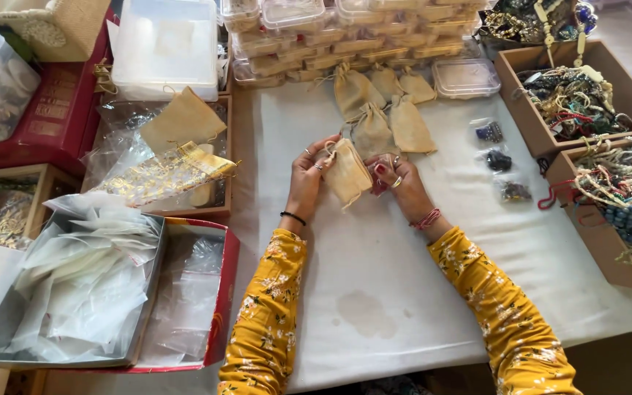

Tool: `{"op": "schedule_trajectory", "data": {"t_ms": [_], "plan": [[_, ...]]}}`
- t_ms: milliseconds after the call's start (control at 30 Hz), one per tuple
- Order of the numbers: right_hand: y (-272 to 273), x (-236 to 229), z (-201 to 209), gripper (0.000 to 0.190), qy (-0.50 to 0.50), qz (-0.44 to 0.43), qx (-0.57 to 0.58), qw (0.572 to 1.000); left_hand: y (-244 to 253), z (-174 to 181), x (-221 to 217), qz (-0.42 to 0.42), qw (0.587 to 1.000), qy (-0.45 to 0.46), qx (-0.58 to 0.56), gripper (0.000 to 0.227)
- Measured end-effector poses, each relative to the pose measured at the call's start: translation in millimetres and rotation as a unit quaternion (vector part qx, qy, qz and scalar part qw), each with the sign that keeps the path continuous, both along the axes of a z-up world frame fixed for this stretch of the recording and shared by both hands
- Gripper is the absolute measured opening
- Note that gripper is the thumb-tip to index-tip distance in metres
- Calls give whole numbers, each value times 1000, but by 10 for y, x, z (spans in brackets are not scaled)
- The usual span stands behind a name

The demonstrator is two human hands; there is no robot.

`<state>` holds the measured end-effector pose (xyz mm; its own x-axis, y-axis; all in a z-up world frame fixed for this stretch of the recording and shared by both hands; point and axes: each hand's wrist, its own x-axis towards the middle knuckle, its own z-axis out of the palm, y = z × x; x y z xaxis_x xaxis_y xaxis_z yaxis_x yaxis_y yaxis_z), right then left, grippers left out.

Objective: Packing jewelry components and beads into small bags and plastic containers.

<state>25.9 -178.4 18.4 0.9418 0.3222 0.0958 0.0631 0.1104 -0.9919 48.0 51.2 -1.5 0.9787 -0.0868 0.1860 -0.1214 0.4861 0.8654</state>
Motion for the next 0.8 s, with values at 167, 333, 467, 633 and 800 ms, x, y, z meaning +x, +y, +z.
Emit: {"op": "schedule_trajectory", "data": {"t_ms": [167,333,467,633,800], "plan": [[31,3,18,28,0,-11,-36,999,-48,-73,36,-46,998,-38,27,43],[17,37,-65,21,-1,-9,-49,999,-139,-158,59,-34,995,-66,67,33],[-19,78,-141,19,9,-39,-12,999,-227,77,-107,57,983,-55,163,67],[-74,135,-206,20,37,-41,36,998,-250,149,-216,119,925,-117,341,94],[-85,169,-252,19,79,-44,76,993,-228,69,-151,29,958,-4,284,49]]}}
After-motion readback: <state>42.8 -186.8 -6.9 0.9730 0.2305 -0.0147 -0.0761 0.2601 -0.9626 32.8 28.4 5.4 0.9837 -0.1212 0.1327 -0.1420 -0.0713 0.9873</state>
